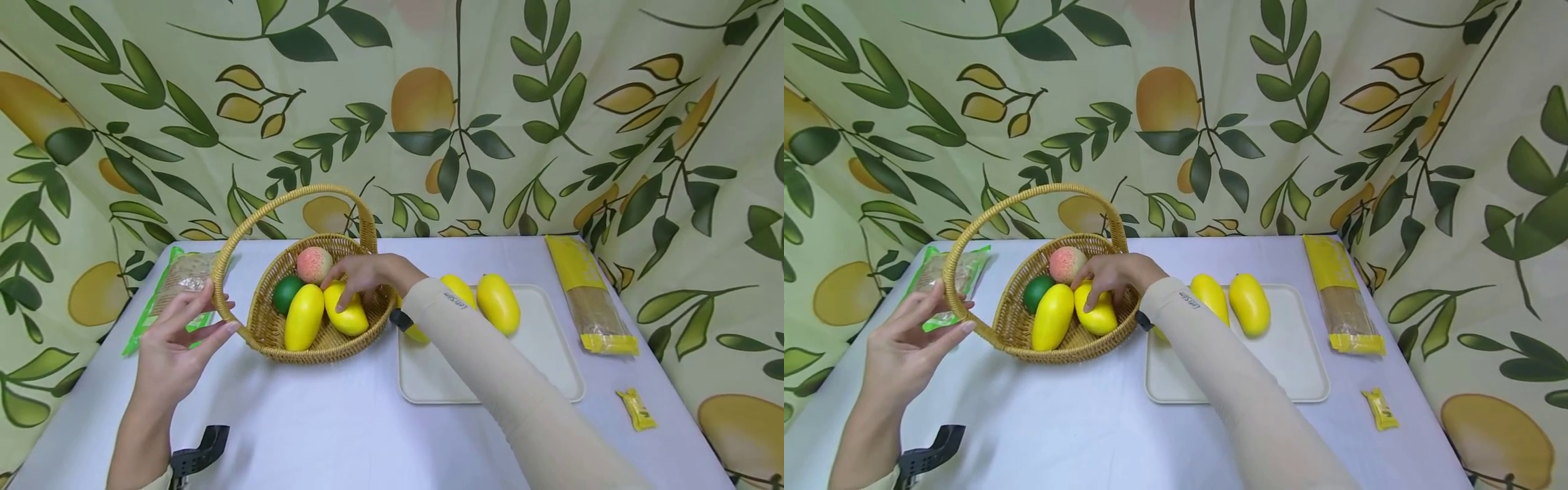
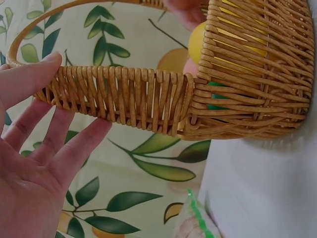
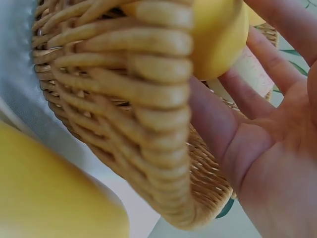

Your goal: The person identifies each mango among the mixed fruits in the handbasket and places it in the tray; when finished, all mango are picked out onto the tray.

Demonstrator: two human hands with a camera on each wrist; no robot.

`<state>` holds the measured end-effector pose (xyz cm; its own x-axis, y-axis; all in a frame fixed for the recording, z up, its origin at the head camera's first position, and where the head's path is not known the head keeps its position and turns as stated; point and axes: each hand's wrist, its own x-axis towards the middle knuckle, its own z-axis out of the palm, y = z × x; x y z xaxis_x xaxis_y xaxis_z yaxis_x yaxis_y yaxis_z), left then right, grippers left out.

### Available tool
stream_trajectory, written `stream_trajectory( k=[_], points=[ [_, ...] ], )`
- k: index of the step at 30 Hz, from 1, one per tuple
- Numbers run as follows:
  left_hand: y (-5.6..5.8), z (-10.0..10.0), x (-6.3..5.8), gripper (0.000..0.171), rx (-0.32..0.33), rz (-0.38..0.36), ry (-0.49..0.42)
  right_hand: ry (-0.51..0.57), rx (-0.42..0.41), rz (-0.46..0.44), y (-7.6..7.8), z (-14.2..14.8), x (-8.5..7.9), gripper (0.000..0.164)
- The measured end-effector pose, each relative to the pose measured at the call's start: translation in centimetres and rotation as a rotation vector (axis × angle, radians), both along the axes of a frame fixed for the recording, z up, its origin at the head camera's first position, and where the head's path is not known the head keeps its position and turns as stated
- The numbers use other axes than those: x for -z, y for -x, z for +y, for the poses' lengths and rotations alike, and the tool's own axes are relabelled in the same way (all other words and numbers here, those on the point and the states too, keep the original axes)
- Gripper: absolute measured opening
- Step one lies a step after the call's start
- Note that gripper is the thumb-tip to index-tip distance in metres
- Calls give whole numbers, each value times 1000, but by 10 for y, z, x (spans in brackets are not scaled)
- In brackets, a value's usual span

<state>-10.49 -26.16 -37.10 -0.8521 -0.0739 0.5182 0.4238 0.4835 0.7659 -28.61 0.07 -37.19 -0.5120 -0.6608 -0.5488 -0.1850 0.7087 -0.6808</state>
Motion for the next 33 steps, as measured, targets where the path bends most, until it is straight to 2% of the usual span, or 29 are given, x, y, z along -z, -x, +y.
stream_trajectory(
  k=[10,17,26,33],
  points=[
    [2,-3,2,76,45,27,-26,-38,-47,58,-4,0,-5,62],
    [1,-2,1,76,21,6,-16,-61,-65,94,-5,0,-3,60],
    [0,0,0,78,-6,-12,-7,-62,-132,204,-6,2,-1,62],
    [1,0,0,78,0,-9,-23,-23,-133,258,-6,7,-13,64]
  ],
)
